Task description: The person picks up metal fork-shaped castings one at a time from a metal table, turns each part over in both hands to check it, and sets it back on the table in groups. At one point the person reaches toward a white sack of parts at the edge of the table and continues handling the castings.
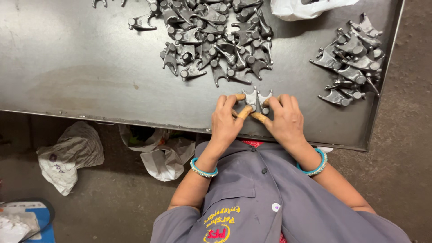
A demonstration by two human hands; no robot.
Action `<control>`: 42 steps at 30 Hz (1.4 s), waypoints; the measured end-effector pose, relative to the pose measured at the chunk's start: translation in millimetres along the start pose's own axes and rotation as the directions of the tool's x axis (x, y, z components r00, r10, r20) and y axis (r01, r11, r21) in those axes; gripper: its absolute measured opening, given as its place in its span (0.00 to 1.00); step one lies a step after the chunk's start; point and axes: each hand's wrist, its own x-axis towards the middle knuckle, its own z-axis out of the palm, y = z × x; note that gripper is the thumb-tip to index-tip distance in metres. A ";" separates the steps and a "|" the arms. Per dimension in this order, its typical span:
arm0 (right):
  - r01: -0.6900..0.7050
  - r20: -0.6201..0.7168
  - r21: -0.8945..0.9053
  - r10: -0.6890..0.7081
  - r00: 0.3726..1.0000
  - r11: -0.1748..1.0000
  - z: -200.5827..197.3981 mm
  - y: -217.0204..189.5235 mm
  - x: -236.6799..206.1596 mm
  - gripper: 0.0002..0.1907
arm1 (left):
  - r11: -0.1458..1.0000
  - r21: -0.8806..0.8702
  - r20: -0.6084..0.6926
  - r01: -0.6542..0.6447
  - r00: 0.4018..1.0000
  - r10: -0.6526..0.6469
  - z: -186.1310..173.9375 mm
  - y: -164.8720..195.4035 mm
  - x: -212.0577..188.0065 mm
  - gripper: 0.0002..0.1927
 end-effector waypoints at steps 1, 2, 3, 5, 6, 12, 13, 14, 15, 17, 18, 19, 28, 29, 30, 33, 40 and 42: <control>0.017 -0.024 0.034 -0.016 1.000 0.999 -0.9 5.6 -0.7 0.19 | 1.000 -0.011 0.020 0.013 1.000 -0.012 1.3 -0.4 -1.0 0.18; 0.036 -0.048 0.067 -0.033 0.998 0.997 -1.8 11.2 -1.4 0.17 | 0.999 -0.021 0.039 0.026 0.999 -0.025 2.5 -1.5 -2.0 0.19; 0.030 -0.046 0.072 -0.027 0.999 0.997 -2.7 17.2 -1.5 0.16 | 0.999 -0.031 0.058 0.040 0.998 -0.038 4.0 -3.2 -3.1 0.20; 0.019 -0.043 0.085 -0.016 0.999 0.996 -3.6 29.6 -2.1 0.13 | 1.000 -0.005 0.040 -0.012 0.999 0.012 8.0 -7.1 -4.8 0.21; 0.012 -0.043 0.111 -0.007 0.999 0.994 -3.5 36.3 -2.3 0.13 | 0.999 0.010 0.031 -0.039 0.999 0.039 10.5 -8.9 -5.2 0.22; -0.191 0.094 0.577 0.167 0.981 0.794 0.5 80.3 -13.8 0.14 | 0.996 -0.051 0.024 -0.073 0.997 0.074 26.3 -13.1 -6.2 0.20; -0.252 0.170 0.780 0.193 0.966 0.572 2.2 85.3 -16.1 0.16 | 0.995 -0.060 0.026 -0.075 0.997 0.077 27.9 -12.9 -6.7 0.20; -0.299 0.249 0.907 0.195 0.949 0.296 3.7 89.6 -17.8 0.17 | 0.995 -0.069 0.028 -0.077 0.996 0.079 29.0 -12.7 -7.2 0.20; -0.359 0.332 0.924 0.194 0.923 0.129 1.7 94.5 -20.8 0.18 | 0.994 -0.077 0.030 -0.080 0.996 0.082 29.8 -12.2 -7.4 0.20; -0.452 0.485 0.867 0.150 0.862 -0.210 -1.8 100.7 -23.8 0.21 | 0.990 -0.113 0.054 -0.083 0.995 0.090 32.5 -10.5 -7.6 0.20; -0.461 0.501 0.848 0.113 0.858 -0.260 -4.4 102.8 -24.7 0.21 | 0.988 -0.130 0.065 -0.086 0.993 0.095 34.6 -9.2 -6.7 0.20; -0.471 0.515 0.826 0.075 0.854 -0.309 -6.1 103.6 -23.9 0.22 | 0.986 -0.118 0.057 -0.121 0.990 0.128 36.4 -7.9 -5.8 0.21; -0.652 0.662 0.749 -0.094 0.743 0.118 -32.4 82.4 -7.8 0.20 | 0.966 -0.257 0.073 0.030 0.997 -0.011 39.6 -3.4 -11.1 0.17; -0.653 0.692 0.717 -0.133 0.710 0.244 -37.0 79.3 -1.8 0.20 | 0.975 -0.222 0.022 -0.009 1.000 0.015 37.7 -4.6 -12.2 0.15; -0.591 0.703 0.678 -0.148 0.696 0.437 -42.5 76.8 5.1 0.20 | 0.982 -0.185 -0.026 -0.047 0.999 0.043 36.2 -5.9 -13.6 0.14; -0.237 0.604 0.536 -0.172 0.778 0.810 -65.1 76.1 34.8 0.21 | 0.983 -0.167 -0.058 -0.078 0.996 0.069 31.7 -12.0 -17.3 0.15; 0.018 -0.112 0.880 0.170 0.979 0.474 -90.8 52.8 70.4 0.25 | 0.987 -0.131 -0.119 -0.094 0.990 0.078 29.2 -18.1 -19.5 0.16; -0.111 0.068 0.677 0.088 0.994 0.728 -77.5 36.0 60.5 0.26 | 0.976 -0.211 -0.092 -0.043 0.995 0.024 27.1 -15.8 -17.6 0.15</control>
